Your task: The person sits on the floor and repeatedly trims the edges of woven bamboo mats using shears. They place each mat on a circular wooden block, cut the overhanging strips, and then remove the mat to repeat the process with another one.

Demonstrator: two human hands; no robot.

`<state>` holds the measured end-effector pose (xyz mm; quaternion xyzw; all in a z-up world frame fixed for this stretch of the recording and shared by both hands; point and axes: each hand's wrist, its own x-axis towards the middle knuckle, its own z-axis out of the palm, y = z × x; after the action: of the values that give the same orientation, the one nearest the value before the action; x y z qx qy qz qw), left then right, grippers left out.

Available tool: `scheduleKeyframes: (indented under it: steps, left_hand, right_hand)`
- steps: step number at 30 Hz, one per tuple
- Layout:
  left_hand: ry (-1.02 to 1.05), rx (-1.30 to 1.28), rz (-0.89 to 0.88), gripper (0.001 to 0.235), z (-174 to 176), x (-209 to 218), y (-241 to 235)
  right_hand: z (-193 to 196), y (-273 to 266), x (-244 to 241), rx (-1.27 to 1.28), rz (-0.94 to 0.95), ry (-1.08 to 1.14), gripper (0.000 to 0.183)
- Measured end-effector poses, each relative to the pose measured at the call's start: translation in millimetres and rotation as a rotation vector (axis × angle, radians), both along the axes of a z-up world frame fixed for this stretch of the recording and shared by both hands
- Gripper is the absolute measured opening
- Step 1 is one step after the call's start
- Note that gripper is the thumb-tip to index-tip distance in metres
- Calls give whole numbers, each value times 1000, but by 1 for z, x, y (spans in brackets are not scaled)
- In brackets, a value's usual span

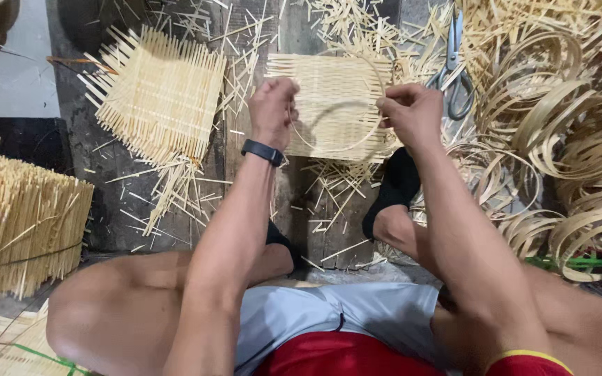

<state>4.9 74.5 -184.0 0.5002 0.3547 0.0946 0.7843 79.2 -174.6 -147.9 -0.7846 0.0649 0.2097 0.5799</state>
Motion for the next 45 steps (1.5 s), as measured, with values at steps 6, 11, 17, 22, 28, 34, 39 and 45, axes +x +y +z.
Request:
scheduleKeyframes:
  steps: [6,11,17,22,28,34,39,45]
  left_hand:
    - [351,923,-270,21,-55,-6,9]
    - [453,879,-276,18,-62,-10,11]
    - [368,907,-259,18,-69,-8,18]
    - [293,880,-290,15,-79,-13,22]
    - [335,763,-341,18,-89,-5,34]
    - [255,618,-354,19,-96,-5,39]
    - [273,675,-358,21,-108,-5,40]
    - [303,637,-502,23,-80,2,50]
  right_hand:
    - [-55,15,-6,-353,45,-313,17]
    - [-59,18,-13,-408,10,-270,18]
    - [-66,15,-7,-448,55,-357,18]
    - [-76,5,-5,-318,88,-304,16]
    - [-77,6,0,-296,87,-144,18]
    - [-67,6,5,-281,164,-186,17]
    - [-84,-3,8,-196,148,-70,15]
    - [-78,-4,23,-170,255,-28,15]
